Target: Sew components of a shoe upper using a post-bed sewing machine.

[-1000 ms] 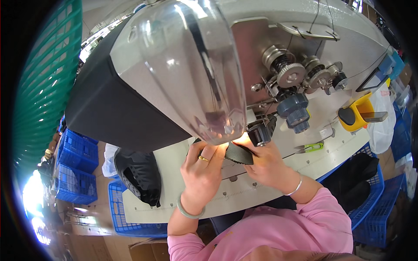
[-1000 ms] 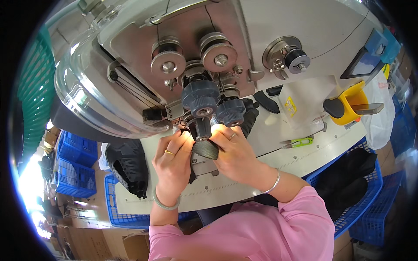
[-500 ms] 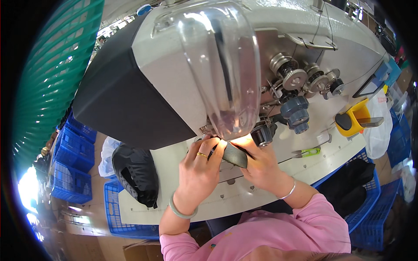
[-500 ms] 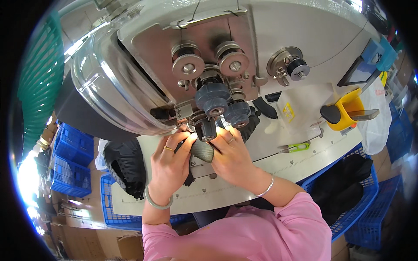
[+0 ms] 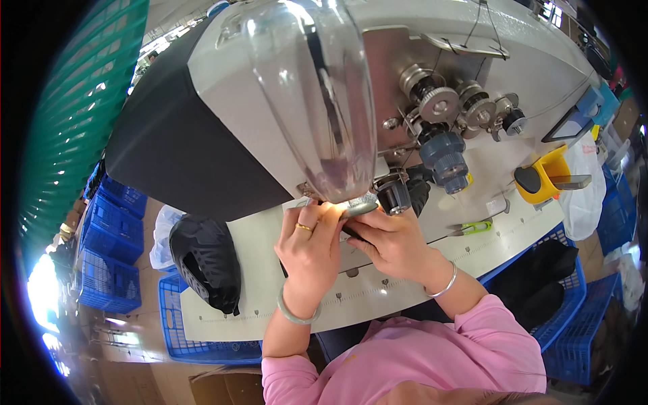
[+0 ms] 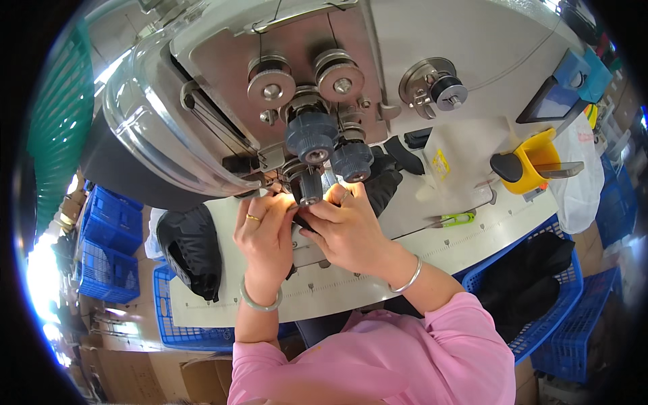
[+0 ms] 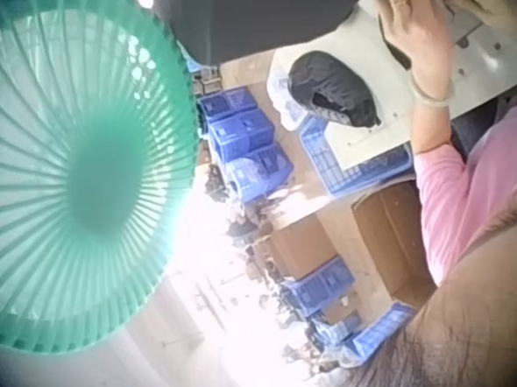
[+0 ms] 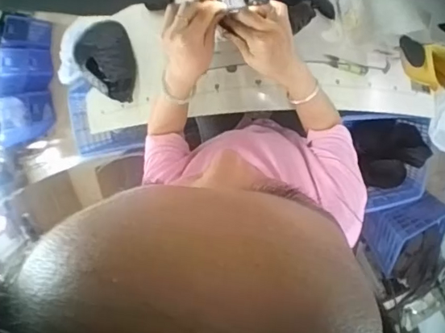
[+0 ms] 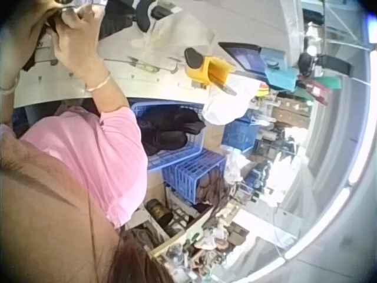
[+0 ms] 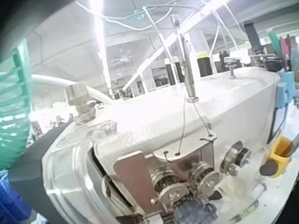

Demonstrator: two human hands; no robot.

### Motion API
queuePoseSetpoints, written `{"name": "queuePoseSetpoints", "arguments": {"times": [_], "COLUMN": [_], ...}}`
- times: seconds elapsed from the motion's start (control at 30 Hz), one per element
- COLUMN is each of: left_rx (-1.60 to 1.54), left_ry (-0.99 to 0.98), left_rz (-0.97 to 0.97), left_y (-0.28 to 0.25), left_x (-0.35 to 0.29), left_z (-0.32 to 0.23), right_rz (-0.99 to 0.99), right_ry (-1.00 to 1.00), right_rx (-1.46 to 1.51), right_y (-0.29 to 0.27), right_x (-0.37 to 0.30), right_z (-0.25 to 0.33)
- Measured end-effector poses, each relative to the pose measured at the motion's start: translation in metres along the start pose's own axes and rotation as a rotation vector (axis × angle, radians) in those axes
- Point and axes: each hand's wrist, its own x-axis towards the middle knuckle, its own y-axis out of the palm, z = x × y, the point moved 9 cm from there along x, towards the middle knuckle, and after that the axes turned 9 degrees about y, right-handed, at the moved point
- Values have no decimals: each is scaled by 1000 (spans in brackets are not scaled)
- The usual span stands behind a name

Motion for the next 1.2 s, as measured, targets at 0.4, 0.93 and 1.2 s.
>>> {"name": "queuePoseSetpoints", "arguments": {"times": [0.4, 0.93, 1.2], "left_rx": [-27, -69, -81], "left_ry": [124, 143, 152], "left_rz": [164, 171, 205], "left_y": [-6, -5, -2], "left_x": [0, 5, 6], "left_z": [-4, 0, 0], "right_rz": [19, -84, -51], "right_ry": [-13, -39, -26], "right_rx": [-74, -112, -89], "right_y": [-9, -7, -5], "right_x": [-6, -4, -3], "right_z": [3, 7, 1]}}
